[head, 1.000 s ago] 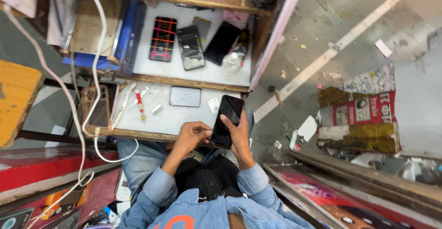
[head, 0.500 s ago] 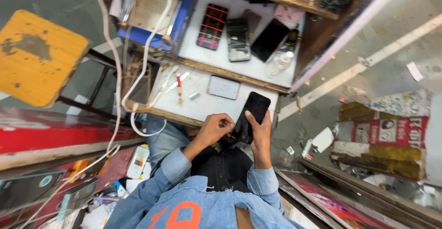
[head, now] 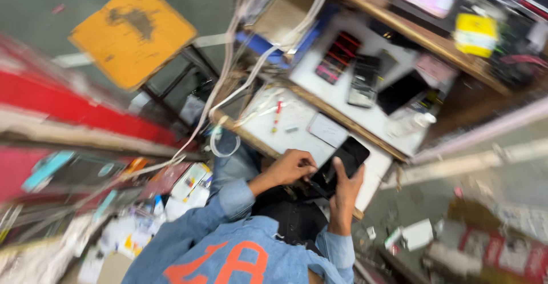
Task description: The person disassembles a smartphone by removing the back cover, unscrewing internal components, and detaching the battery. They then reassemble the phone by reconnecting the battery and securing the back cover.
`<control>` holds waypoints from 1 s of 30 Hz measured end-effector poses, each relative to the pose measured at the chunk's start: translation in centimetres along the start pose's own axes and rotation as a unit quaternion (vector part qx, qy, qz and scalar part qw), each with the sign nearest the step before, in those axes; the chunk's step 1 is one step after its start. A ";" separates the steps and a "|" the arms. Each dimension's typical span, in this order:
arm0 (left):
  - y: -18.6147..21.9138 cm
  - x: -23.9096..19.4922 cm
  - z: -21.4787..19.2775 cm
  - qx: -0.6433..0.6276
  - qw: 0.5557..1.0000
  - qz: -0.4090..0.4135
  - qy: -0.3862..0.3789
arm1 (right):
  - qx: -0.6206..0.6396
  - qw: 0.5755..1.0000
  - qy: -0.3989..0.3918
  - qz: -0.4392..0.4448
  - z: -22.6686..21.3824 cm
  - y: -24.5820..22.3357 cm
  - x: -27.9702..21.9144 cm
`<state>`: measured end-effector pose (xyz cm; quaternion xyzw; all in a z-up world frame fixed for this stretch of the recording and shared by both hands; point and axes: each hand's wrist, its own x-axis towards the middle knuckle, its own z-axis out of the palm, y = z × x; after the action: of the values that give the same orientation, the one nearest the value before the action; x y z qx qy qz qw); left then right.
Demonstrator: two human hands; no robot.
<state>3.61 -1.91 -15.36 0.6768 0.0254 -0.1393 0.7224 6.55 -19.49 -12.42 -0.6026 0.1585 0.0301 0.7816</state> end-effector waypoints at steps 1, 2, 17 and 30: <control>0.2 -0.1 -0.2 0.023 1.000 0.011 0.004 | 0.002 1.000 0.005 0.008 0.1 0.4 0.0; 0.4 -0.3 0.1 0.042 0.999 0.022 0.008 | 0.006 1.000 -0.003 0.002 -0.3 0.6 -0.1; 2.1 -0.6 0.1 0.021 0.997 0.051 -0.046 | 0.034 0.998 -0.046 -0.002 -1.1 0.3 0.2; 3.7 1.3 -0.3 0.140 0.985 0.068 -0.078 | 0.049 0.999 -0.009 -0.002 -1.3 0.5 0.6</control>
<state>5.82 -1.65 -12.08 0.7584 -0.0964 -0.1445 0.6283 6.74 -20.70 -13.32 -0.5632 0.1520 0.0262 0.8118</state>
